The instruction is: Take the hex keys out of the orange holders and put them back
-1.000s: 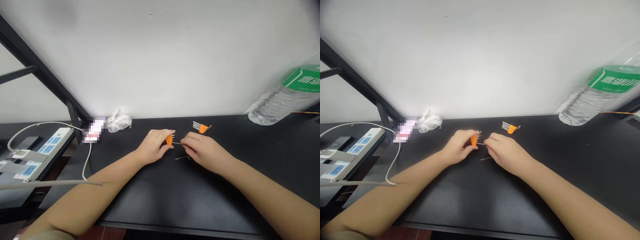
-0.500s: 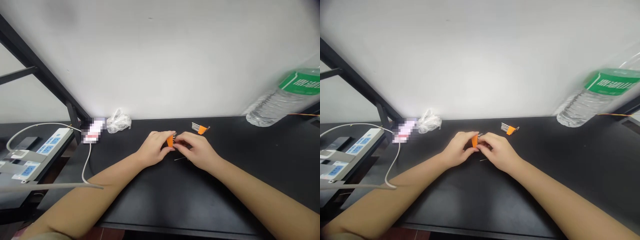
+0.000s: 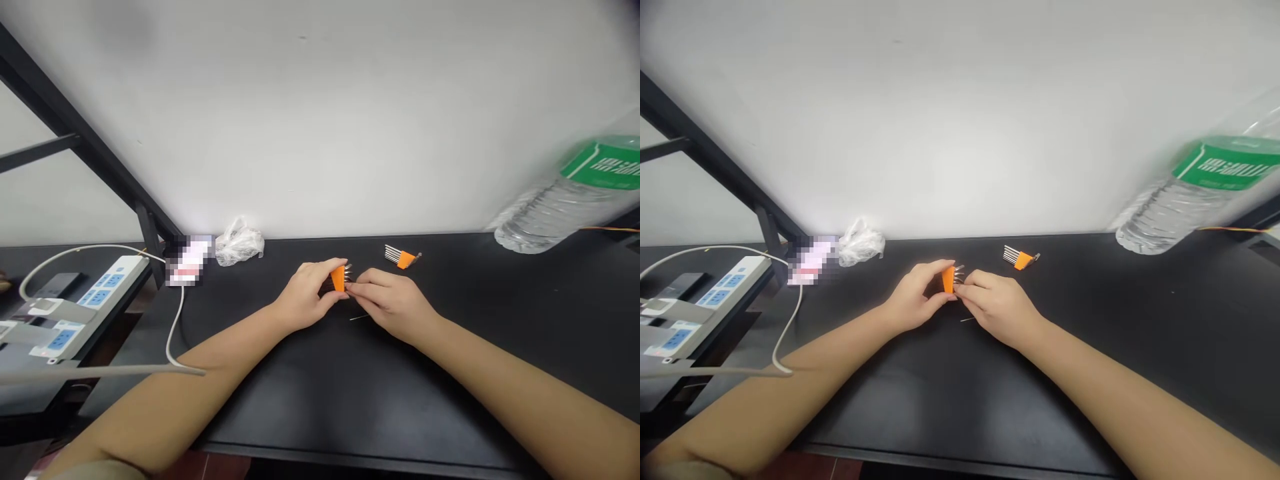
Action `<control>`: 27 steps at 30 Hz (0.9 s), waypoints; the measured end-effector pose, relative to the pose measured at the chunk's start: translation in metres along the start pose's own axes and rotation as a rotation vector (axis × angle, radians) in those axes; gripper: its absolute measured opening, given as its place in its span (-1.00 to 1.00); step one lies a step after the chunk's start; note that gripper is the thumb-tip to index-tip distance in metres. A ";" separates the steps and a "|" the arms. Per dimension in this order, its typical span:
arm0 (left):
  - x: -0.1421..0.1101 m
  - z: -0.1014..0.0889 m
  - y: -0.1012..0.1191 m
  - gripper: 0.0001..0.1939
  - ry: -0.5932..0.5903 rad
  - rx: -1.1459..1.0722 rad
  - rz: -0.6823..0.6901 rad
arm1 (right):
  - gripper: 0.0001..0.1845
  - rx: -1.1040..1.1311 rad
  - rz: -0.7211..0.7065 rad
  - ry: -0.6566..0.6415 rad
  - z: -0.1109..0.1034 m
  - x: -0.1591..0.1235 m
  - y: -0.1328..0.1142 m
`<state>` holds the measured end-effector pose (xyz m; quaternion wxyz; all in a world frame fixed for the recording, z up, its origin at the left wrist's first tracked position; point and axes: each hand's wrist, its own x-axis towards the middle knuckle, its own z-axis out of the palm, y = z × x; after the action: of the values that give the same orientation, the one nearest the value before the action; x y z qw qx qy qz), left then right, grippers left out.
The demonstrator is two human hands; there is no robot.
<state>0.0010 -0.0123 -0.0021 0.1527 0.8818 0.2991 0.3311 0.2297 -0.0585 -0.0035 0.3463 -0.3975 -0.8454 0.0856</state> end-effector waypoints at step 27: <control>-0.001 0.006 -0.013 -0.76 -0.002 0.055 0.107 | -0.86 -0.148 0.273 -0.458 -0.038 0.005 -0.006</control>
<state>-0.0011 -0.0028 -0.0130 0.1107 0.9007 0.2606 0.3295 0.2491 -0.0642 0.0300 0.1016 -0.5023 -0.8442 0.1572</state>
